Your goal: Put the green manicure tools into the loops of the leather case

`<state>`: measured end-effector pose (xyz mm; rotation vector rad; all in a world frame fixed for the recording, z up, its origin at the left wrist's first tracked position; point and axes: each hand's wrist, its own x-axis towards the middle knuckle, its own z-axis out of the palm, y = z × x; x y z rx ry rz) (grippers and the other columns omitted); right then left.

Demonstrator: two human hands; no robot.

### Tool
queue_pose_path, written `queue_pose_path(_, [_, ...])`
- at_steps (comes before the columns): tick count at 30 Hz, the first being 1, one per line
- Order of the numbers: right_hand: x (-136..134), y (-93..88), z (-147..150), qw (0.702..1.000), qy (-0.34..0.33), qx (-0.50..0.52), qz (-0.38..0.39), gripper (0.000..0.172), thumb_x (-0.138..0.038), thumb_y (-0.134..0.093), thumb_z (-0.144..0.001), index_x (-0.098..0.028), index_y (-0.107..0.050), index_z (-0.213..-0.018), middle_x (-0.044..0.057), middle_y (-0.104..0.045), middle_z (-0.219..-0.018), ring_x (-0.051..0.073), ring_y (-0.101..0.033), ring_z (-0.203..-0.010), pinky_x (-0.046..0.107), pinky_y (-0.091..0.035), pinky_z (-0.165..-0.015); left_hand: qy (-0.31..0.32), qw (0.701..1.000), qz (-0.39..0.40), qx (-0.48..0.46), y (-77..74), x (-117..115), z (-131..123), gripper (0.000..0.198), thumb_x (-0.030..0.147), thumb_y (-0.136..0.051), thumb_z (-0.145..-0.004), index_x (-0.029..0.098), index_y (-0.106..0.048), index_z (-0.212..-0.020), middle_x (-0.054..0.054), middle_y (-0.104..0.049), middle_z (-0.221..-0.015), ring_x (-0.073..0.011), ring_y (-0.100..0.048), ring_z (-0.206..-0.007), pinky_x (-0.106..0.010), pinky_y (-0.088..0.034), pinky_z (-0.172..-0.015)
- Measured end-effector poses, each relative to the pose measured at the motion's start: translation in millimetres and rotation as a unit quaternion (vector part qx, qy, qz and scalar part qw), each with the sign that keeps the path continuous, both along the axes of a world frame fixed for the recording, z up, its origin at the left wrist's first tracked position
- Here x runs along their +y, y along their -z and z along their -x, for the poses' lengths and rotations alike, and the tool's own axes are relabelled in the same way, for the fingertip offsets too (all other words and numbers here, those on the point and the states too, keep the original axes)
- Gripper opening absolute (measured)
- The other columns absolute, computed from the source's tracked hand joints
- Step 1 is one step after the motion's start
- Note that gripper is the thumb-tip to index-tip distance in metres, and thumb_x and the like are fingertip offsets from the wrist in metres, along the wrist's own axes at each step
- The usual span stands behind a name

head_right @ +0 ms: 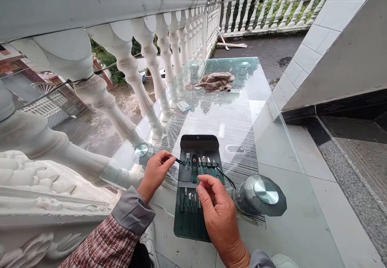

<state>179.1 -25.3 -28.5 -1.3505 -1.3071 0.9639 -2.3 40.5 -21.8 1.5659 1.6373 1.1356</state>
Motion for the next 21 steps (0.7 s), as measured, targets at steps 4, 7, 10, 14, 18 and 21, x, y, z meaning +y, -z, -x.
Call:
queue_pose_path(4, [-3.0, 2.7, -4.9, 1.000, -0.011, -0.027, 0.000, 0.028, -0.042, -0.054, -0.081, -0.022, -0.061, -0.099, 0.003, -0.066, -0.087, 0.014, -0.063, -0.070, 0.026, -0.053, -0.065, -0.010, 1.000, 0.001, 0.001, 0.3, 7.7, -0.5, 0.015, 0.028, -0.059, -0.075, 0.019, -0.055, -0.064, 0.003, -0.055, -0.065, -0.0119, -0.048, -0.061, -0.023, -0.038, -0.060])
queue_pose_path(7, [-3.8, 3.3, -6.3, 0.999, -0.021, -0.041, -0.001, 0.027, -0.042, -0.054, -0.082, -0.022, -0.061, -0.099, 0.003, -0.066, -0.084, 0.013, -0.063, -0.068, 0.024, -0.053, -0.064, -0.012, 1.000, 0.003, -0.001, 2.3, 12.6, -2.5, 0.012, 0.026, -0.059, -0.074, 0.019, -0.056, -0.066, 0.003, -0.057, -0.066, -0.0121, -0.050, -0.062, -0.023, -0.039, -0.061])
queue_pose_path(10, [-3.1, 3.3, -5.9, 0.998, -0.024, -0.052, -0.014, 0.026, -0.041, -0.053, -0.082, -0.021, -0.062, -0.098, 0.002, -0.065, -0.081, 0.013, -0.062, -0.066, 0.024, -0.053, -0.064, -0.012, 1.000, 0.006, 0.000, 5.2, 18.6, -4.3, 0.010, 0.025, -0.059, -0.074, 0.019, -0.056, -0.067, 0.003, -0.057, -0.066, -0.0121, -0.051, -0.063, -0.022, -0.039, -0.061])
queue_pose_path(14, [-2.6, 3.1, -6.4, 0.997, -0.027, -0.070, -0.032, 0.025, -0.040, -0.053, -0.083, -0.021, -0.062, -0.096, 0.003, -0.065, -0.079, 0.013, -0.061, -0.064, 0.025, -0.053, -0.063, -0.009, 1.000, 0.011, 0.006, 7.7, 25.8, -4.3, 0.010, 0.024, -0.059, -0.073, 0.019, -0.055, -0.066, 0.004, -0.057, -0.064, -0.0116, -0.051, -0.061, -0.022, -0.039, -0.060])
queue_pose_path(18, [-4.1, 1.9, -7.9, 0.995, -0.034, -0.079, -0.042, 0.023, -0.039, -0.053, -0.083, -0.021, -0.062, -0.095, 0.003, -0.066, -0.078, 0.014, -0.062, -0.065, 0.025, -0.052, -0.063, 0.002, 1.000, 0.012, 0.019, 10.0, 28.6, -4.1, 0.009, 0.023, -0.060, -0.073, 0.019, -0.056, -0.065, 0.004, -0.056, -0.062, -0.0114, -0.050, -0.060, -0.021, -0.039, -0.058])
queue_pose_path(21, [-5.2, 1.3, -7.9, 0.995, -0.035, -0.086, -0.046, 0.023, -0.039, -0.053, -0.083, -0.021, -0.063, -0.094, 0.002, -0.066, -0.077, 0.014, -0.061, -0.065, 0.025, -0.052, -0.061, 0.005, 1.000, 0.008, 0.028, 12.7, 29.5, -5.5, 0.008, 0.022, -0.061, -0.073, 0.020, -0.057, -0.066, 0.004, -0.056, -0.062, -0.0116, -0.051, -0.061, -0.022, -0.039, -0.059])
